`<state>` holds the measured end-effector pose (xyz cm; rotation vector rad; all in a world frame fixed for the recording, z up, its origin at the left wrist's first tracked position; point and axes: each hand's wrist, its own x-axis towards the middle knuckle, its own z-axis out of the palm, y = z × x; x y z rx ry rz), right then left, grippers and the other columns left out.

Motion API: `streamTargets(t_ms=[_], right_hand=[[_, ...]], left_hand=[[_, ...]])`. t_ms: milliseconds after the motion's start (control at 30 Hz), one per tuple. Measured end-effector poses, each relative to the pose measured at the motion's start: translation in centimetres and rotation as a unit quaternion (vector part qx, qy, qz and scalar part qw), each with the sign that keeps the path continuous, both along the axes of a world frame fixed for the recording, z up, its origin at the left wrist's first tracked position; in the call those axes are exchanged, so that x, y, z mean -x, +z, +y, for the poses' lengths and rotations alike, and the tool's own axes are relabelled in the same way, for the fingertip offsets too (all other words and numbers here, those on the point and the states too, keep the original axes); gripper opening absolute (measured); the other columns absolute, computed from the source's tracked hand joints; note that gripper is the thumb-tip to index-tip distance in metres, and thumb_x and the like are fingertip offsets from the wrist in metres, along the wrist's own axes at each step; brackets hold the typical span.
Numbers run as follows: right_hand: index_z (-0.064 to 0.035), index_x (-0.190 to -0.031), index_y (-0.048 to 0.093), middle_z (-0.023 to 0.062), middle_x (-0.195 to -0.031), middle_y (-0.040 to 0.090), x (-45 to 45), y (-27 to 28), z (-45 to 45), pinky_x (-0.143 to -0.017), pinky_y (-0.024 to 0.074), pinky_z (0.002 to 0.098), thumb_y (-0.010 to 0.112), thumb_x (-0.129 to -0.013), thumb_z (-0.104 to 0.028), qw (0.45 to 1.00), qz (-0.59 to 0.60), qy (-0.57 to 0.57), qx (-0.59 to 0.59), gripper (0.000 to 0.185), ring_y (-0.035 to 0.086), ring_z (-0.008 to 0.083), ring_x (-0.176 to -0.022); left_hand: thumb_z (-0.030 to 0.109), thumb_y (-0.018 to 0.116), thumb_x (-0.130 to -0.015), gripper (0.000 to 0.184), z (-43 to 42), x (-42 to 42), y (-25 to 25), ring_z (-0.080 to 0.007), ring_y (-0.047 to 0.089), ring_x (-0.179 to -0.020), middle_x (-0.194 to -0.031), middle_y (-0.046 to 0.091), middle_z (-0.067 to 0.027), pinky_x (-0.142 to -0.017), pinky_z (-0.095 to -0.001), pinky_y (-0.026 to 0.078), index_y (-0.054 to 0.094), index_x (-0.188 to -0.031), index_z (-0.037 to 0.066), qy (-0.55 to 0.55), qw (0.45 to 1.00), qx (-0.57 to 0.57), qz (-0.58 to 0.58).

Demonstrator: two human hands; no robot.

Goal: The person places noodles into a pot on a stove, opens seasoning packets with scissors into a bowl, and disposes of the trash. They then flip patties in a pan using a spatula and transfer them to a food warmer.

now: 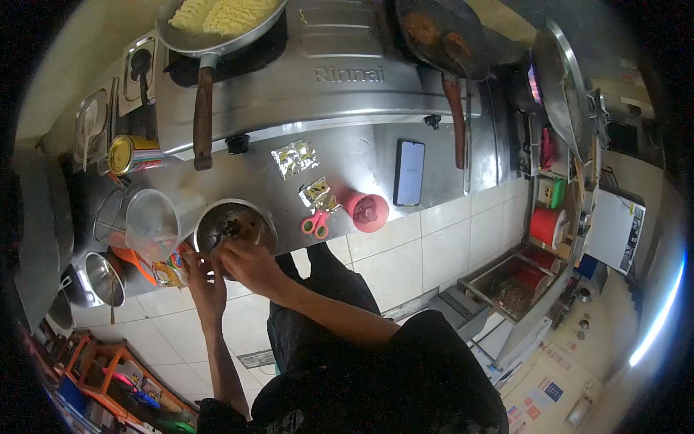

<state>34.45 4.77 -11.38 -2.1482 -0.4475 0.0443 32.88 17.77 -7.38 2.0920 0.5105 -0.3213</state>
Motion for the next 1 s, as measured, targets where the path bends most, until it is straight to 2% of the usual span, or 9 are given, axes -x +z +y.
streamTargets(t_ms=[233, 300, 400, 467, 533, 600, 700, 867, 1000], right_hand=[[-0.0051, -0.099, 0.061, 0.0063, -0.099, 0.058, -0.4, 0.1, 0.5, -0.077, 0.0535, 0.0357, 0.068, -0.077, -0.014, 0.993, 0.001, 0.117, 0.028, 0.025, 0.059, 0.0231, -0.096], [-0.0043, -0.107, 0.058, 0.0103, -0.103, 0.057, -1.8, 3.2, -3.5, -0.084, 0.0504, 0.0382, 0.070, -0.077, -0.017, 0.996, -0.076, 0.046, 0.005, 0.034, 0.057, 0.0296, -0.098], [-0.0027, -0.115, 0.051, 0.0146, -0.107, 0.053, -4.7, 6.2, -17.0, -0.089, 0.0417, 0.0394, 0.080, -0.068, -0.014, 0.955, 0.038, -0.295, -0.019, 0.057, 0.053, 0.0318, -0.100], [-0.0023, -0.127, 0.042, 0.0160, -0.112, 0.051, -6.2, 9.3, -26.2, -0.091, 0.0383, 0.0444, 0.084, -0.064, -0.020, 0.847, -0.112, -0.361, 0.374, 0.078, 0.050, 0.0350, -0.107], [-0.0054, -0.132, 0.034, 0.0190, -0.121, 0.044, -4.6, 9.9, -32.6, -0.086, 0.0412, 0.0465, 0.084, -0.061, -0.016, 0.802, 0.023, -0.376, 0.464, 0.087, 0.051, 0.0375, -0.104], [-0.0071, -0.133, 0.032, 0.0194, -0.113, 0.049, -4.2, 8.3, -36.4, -0.074, 0.0474, 0.0430, 0.080, -0.065, -0.006, 0.888, 0.056, -0.372, 0.265, 0.083, 0.058, 0.0333, -0.090], [-0.0052, -0.128, 0.037, 0.0138, -0.077, 0.058, -4.8, 7.9, -38.3, -0.059, 0.0472, 0.0383, 0.064, -0.082, 0.002, 0.907, 0.043, -0.349, 0.234, 0.054, 0.060, 0.0285, -0.063], [0.0035, -0.109, 0.052, 0.0272, -0.073, 0.060, -7.8, 15.5, -38.7, -0.058, 0.0449, 0.0490, 0.059, -0.090, -0.013, 0.886, 0.006, -0.322, 0.333, 0.026, 0.062, 0.0446, -0.071], [0.0014, -0.095, 0.059, 0.0290, -0.078, 0.060, -9.3, 17.7, -44.1, -0.060, 0.0464, 0.0498, 0.056, -0.092, -0.017, 0.848, -0.122, -0.263, 0.443, 0.019, 0.061, 0.0444, -0.075]], left_hand=[[0.015, 0.043, -0.101, 0.019, 1.0, 1.6, -2.2, -0.0138, 0.061, -0.085, -0.095, 0.063, -0.0124, -0.069, -0.0245, 0.047, 0.045, -0.112, 0.000, 0.104, 0.982, 0.157, -0.011], [0.012, 0.043, -0.100, 0.017, 1.5, 2.1, -2.8, -0.0141, 0.061, -0.085, -0.095, 0.064, -0.0125, -0.069, -0.0246, 0.047, 0.045, -0.112, 0.000, 0.078, 0.986, 0.144, -0.033], [0.009, 0.043, -0.100, 0.016, 1.2, 2.1, -2.4, -0.0152, 0.063, -0.085, -0.095, 0.065, -0.0137, -0.070, -0.0253, 0.047, 0.045, -0.113, 0.000, 0.087, 0.992, 0.085, -0.018], [0.009, 0.042, -0.100, 0.018, 1.2, 2.0, -2.1, -0.0161, 0.064, -0.086, -0.096, 0.065, -0.0147, -0.067, -0.0256, 0.048, 0.044, -0.115, 0.000, 0.059, 0.996, 0.046, -0.052], [0.011, 0.042, -0.100, 0.021, 1.6, 2.3, -2.9, -0.0174, 0.064, -0.086, -0.097, 0.065, -0.0151, -0.062, -0.0248, 0.049, 0.043, -0.118, 0.000, 0.050, 0.993, 0.055, -0.087], [0.012, 0.043, -0.100, 0.023, 0.9, 1.7, -1.7, -0.0175, 0.064, -0.086, -0.098, 0.064, -0.0142, -0.056, -0.0245, 0.051, 0.044, -0.119, 0.000, 0.092, 0.991, 0.054, -0.076], [0.012, 0.044, -0.099, 0.020, 1.5, 1.9, -2.5, -0.0157, 0.063, -0.083, -0.102, 0.060, -0.0114, -0.053, -0.0255, 0.053, 0.049, -0.115, 0.000, 0.083, 0.994, 0.022, -0.074], [0.012, 0.044, -0.099, 0.018, 1.4, 2.1, -2.3, -0.0135, 0.060, -0.080, -0.100, 0.058, -0.0093, -0.053, -0.0242, 0.052, 0.050, -0.111, 0.000, 0.094, 0.991, 0.044, -0.087], [0.014, 0.043, -0.101, 0.014, 1.2, 2.1, -2.7, -0.0096, 0.055, -0.078, -0.090, 0.052, -0.0055, -0.053, -0.0217, 0.047, 0.049, -0.106, 0.002, 0.104, 0.988, 0.052, -0.106]])
